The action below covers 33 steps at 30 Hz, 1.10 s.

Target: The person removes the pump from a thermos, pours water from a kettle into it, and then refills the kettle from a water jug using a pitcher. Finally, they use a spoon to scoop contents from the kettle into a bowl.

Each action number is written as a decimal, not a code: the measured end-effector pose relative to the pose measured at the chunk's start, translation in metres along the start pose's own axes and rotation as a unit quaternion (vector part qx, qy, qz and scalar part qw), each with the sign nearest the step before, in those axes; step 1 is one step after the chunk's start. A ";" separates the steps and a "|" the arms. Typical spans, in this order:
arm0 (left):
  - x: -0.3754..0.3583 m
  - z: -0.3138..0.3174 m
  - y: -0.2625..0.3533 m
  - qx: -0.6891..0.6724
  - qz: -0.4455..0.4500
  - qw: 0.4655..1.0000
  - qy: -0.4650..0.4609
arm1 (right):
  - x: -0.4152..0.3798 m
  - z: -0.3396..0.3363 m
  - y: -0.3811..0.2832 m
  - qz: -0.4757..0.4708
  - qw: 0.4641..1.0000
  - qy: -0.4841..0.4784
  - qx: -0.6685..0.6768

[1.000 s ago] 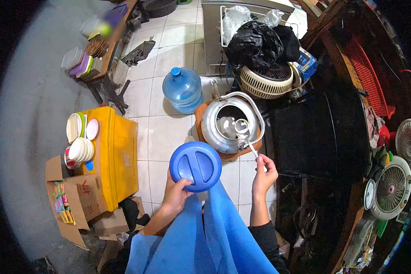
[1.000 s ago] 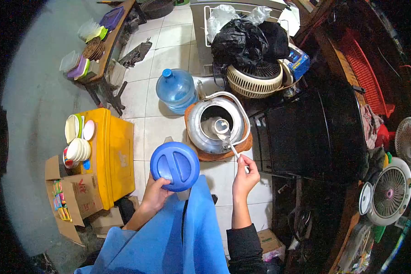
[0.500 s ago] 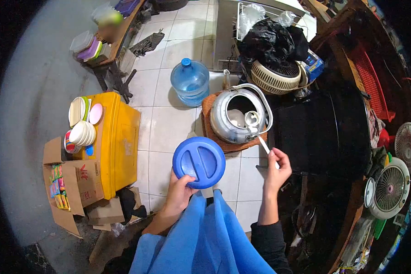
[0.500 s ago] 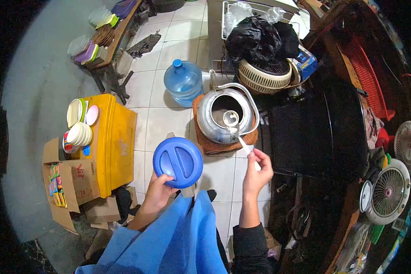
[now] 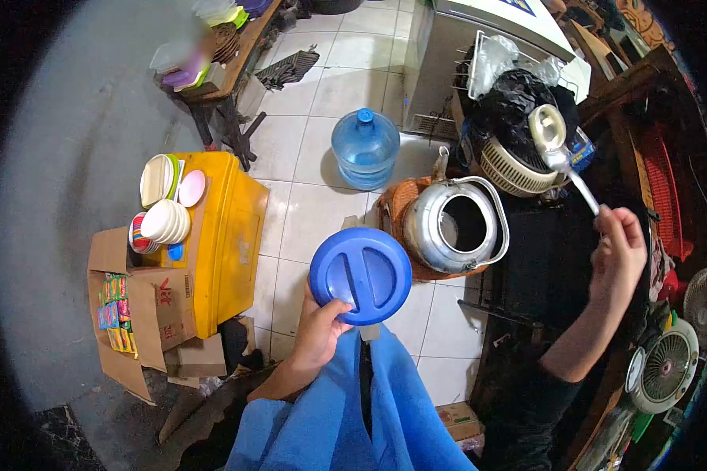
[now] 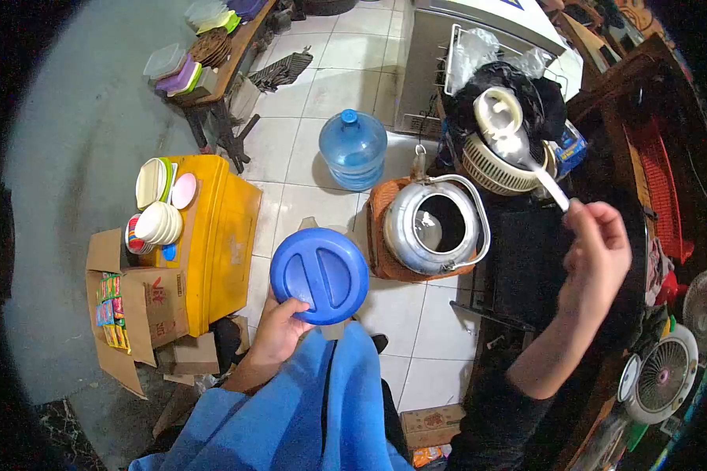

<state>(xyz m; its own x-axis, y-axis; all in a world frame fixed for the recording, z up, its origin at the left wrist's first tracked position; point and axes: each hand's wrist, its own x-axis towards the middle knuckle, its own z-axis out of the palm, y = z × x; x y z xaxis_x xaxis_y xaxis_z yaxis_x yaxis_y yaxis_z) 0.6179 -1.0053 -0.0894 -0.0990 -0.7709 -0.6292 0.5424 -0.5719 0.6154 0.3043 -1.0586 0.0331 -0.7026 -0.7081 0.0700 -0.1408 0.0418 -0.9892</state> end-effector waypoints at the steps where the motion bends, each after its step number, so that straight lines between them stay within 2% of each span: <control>1: 0.001 0.000 0.003 0.000 0.006 1.000 0.005 | 0.009 0.000 -0.007 -0.005 1.000 -0.018 0.003; 11: 0.023 -0.012 0.016 -0.046 0.014 0.998 -0.027 | 0.053 0.020 -0.029 -0.025 0.999 -0.035 0.011; 14: 0.026 -0.006 0.020 -0.047 0.019 0.999 -0.012 | 0.057 0.026 -0.028 -0.019 1.000 -0.022 0.003; 20: 0.037 -0.006 0.027 -0.065 -0.018 0.997 -0.027 | 0.065 0.023 -0.027 -0.012 1.000 -0.026 -0.004; 23: 0.037 -0.002 0.029 -0.034 0.004 0.999 -0.023 | 0.066 0.024 -0.027 -0.002 1.000 -0.013 -0.007; 33: 0.037 -0.004 0.034 -0.034 -0.005 0.999 -0.012 | 0.068 0.029 -0.031 -0.013 1.000 0.011 -0.026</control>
<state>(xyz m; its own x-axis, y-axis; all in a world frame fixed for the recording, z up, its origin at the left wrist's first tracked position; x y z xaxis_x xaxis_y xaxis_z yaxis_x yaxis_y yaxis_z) 0.6361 -1.0524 -0.0940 -0.1237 -0.7720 -0.6234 0.5961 -0.5601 0.5753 0.2812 -1.1289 0.0646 -0.7130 -0.6942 0.0982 -0.1943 0.0610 -0.9790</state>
